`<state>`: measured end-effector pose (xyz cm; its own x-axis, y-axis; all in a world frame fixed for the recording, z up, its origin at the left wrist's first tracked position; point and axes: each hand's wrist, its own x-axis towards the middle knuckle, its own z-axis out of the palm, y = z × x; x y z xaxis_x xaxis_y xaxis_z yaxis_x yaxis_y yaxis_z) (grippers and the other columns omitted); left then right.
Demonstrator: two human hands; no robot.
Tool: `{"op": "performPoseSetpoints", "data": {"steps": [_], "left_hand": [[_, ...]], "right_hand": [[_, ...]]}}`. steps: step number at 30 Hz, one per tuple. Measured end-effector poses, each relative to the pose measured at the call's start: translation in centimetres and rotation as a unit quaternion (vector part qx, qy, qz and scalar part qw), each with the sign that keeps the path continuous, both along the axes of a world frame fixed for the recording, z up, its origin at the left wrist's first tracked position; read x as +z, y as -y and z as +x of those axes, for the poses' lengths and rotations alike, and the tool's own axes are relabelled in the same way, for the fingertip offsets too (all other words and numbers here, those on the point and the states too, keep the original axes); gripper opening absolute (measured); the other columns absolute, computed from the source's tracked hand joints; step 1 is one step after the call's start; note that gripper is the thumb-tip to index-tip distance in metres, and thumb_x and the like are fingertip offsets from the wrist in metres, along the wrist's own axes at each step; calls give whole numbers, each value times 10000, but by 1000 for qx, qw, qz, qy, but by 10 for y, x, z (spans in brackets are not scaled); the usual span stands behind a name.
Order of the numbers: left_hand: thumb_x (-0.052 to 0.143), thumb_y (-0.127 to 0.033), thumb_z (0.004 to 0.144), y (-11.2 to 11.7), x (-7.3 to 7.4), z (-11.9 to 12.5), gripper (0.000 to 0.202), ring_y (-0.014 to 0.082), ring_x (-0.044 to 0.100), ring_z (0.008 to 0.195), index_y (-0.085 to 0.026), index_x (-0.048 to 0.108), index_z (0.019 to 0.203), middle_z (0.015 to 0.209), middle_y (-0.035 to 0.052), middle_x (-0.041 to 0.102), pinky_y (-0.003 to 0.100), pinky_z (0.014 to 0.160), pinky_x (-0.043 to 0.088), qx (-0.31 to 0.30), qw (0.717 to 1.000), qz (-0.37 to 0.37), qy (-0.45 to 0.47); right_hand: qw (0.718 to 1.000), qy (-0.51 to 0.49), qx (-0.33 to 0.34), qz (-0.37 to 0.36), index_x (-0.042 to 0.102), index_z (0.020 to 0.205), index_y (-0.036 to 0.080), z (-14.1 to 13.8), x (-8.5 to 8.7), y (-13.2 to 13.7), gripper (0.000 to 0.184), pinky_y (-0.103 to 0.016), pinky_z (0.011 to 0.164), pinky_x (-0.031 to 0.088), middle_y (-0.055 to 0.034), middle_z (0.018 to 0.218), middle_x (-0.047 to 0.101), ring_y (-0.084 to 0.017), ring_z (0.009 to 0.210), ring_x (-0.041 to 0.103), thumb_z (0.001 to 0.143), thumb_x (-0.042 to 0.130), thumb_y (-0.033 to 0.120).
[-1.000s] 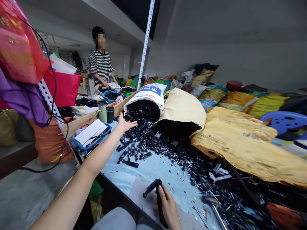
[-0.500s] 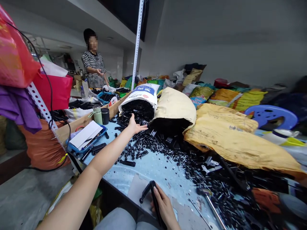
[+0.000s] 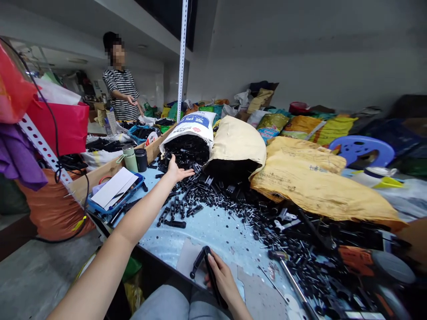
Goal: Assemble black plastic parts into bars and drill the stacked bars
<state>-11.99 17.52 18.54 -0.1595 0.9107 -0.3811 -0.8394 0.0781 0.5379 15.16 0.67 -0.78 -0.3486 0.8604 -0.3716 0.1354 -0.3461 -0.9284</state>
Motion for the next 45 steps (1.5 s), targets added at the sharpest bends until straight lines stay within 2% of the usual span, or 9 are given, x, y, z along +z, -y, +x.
{"op": "performPoseSetpoints", "data": {"steps": [5,9,15,26,30,34,38,42,45], "left_hand": [[318,-733,775,2,0,-10,930,414,457,1194,-300,-196,1418,1512,185,-28,555,809,487,-2,999,7,-37],[357,-639,837,34,-25,10,800,314,552,1096,-291,-11,1456,1498,169,140,457,809,509,-25,977,7,-213],[478,-386,882,135,-112,94,457,221,557,1027,-191,505,1294,1187,114,568,360,885,472,-203,779,92,-587],[348,-266,952,176,-127,124,391,170,605,919,-158,471,1307,1049,120,647,301,826,490,49,652,313,-689],[365,-226,945,181,-130,120,376,154,616,848,-156,485,1294,1040,117,658,275,762,503,58,642,355,-678],[339,-265,946,177,-137,119,376,176,617,927,-139,531,1245,1075,135,650,303,817,505,12,670,315,-672],[372,-382,921,171,-160,120,403,190,641,854,-143,566,1182,956,111,669,323,777,529,-79,770,177,-607],[417,-534,856,184,-196,111,645,164,612,573,-91,374,1323,741,49,625,305,559,530,-87,876,-14,-475],[421,-550,845,200,-212,96,705,187,622,605,-90,307,1367,828,89,630,350,588,530,-122,828,-47,-546]], "right_hand": [[1000,4,-2,9,475,1305,158,-5,7,1,749,-262,435,463,-25,766,589,-146,530,572,723,552,624],[1000,-1,-10,24,470,1313,152,-4,9,-5,754,-272,453,482,-37,791,598,-156,570,579,726,559,618],[988,-25,-92,125,418,1352,139,-13,22,-29,756,-275,488,509,-54,837,611,-151,613,584,771,513,613],[890,16,-76,449,436,1355,225,-15,52,-8,484,-278,653,525,-106,1182,570,-136,748,580,901,455,391],[849,37,-68,523,360,1401,213,-17,57,0,506,-296,709,516,-85,982,621,-152,785,574,916,442,332],[868,50,-70,488,377,1393,206,-19,41,1,491,-285,673,520,-99,1033,613,-138,736,585,919,433,320],[926,90,-30,366,405,1376,190,-19,15,-11,476,-266,595,518,-90,994,639,-122,630,581,936,372,368],[908,181,99,366,477,1324,203,-14,13,-28,458,-328,834,483,-101,1070,625,-188,929,598,922,404,412],[879,247,97,396,512,1285,181,13,23,-49,439,-323,903,439,-112,1121,592,-194,1017,565,917,424,405]]}}
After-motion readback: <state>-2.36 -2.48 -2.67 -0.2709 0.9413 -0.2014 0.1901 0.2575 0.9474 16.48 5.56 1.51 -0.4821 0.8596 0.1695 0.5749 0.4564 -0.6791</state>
